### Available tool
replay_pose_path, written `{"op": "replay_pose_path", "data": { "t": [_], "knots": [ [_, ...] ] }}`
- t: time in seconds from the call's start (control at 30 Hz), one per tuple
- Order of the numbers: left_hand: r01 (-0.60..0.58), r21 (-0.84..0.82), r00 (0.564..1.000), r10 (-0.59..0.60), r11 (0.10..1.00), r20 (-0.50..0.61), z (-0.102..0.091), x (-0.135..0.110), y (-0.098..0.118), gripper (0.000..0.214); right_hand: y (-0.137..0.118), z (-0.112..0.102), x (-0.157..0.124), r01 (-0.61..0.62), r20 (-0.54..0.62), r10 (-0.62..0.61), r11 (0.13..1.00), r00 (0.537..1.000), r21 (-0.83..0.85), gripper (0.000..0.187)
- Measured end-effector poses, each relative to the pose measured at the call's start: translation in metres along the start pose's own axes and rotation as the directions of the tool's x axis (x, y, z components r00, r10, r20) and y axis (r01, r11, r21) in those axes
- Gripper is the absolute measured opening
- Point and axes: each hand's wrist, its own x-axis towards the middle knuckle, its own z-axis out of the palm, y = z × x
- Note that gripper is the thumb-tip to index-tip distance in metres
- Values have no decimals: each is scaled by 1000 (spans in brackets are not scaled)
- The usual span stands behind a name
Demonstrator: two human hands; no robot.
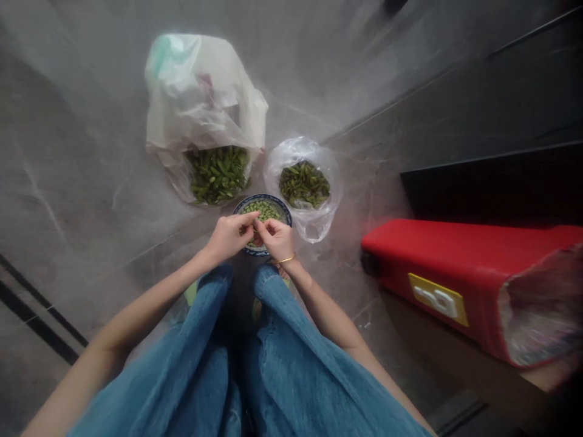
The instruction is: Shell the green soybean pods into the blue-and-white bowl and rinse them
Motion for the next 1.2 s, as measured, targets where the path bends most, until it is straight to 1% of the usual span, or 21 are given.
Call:
{"op": "replay_pose_path", "data": {
  "t": [0.07,0.17,0.3,0.37,0.47,0.53,0.57,0.63,0.7,0.77,0.83,0.87,0.93,1.03,1.13,1.2],
  "knots": [
    [73,-87,997,-70,994,34,-1,0,1,36,-2,-3,1,-48,56,44,997,997,54,48],
    [168,-216,984,-150,962,100,-1,1,-2,39,-5,-6,2,-85,119,74,992,990,93,50],
    [314,-371,944,-248,874,215,-4,4,-10,45,-6,-10,2,-116,185,95,987,978,108,49],
    [369,-406,922,-275,836,270,-6,7,-13,47,-4,-12,3,-140,219,112,983,969,120,48],
    [430,-405,890,-305,807,339,-7,11,-15,48,2,-17,4,-166,261,130,979,957,122,45],
    [449,-372,879,-326,812,349,-5,11,-14,46,6,-19,5,-130,241,110,989,964,68,40],
    [438,-342,884,-330,832,330,-4,11,-13,45,8,-20,5,-87,205,81,996,975,25,37],
    [366,-249,919,-306,897,250,-1,10,-10,41,11,-21,6,25,106,-18,998,994,-61,28],
    [272,-134,954,-248,953,172,2,8,-7,39,11,-21,5,136,30,-134,984,991,-111,23],
    [198,-38,973,-191,980,131,5,7,-4,37,10,-20,2,215,6,-216,967,976,-136,17],
    [141,33,983,-143,990,119,6,6,-2,36,8,-18,1,252,0,-255,954,967,-163,12],
    [112,65,987,-119,992,112,7,5,-2,36,8,-16,1,248,-6,-253,954,968,-171,10],
    [47,134,993,-61,990,101,8,4,-2,33,10,-13,2,194,-36,-201,970,979,-147,10],
    [-57,250,995,35,967,91,12,1,-2,31,16,-10,8,38,-66,-38,999,997,6,15],
    [-111,356,993,89,928,77,16,-2,-4,33,22,-9,13,-110,-17,115,974,993,199,23],
    [-122,408,993,110,905,52,15,-1,-8,33,24,-11,13,-182,44,177,933,983,311,28]
  ]
}}
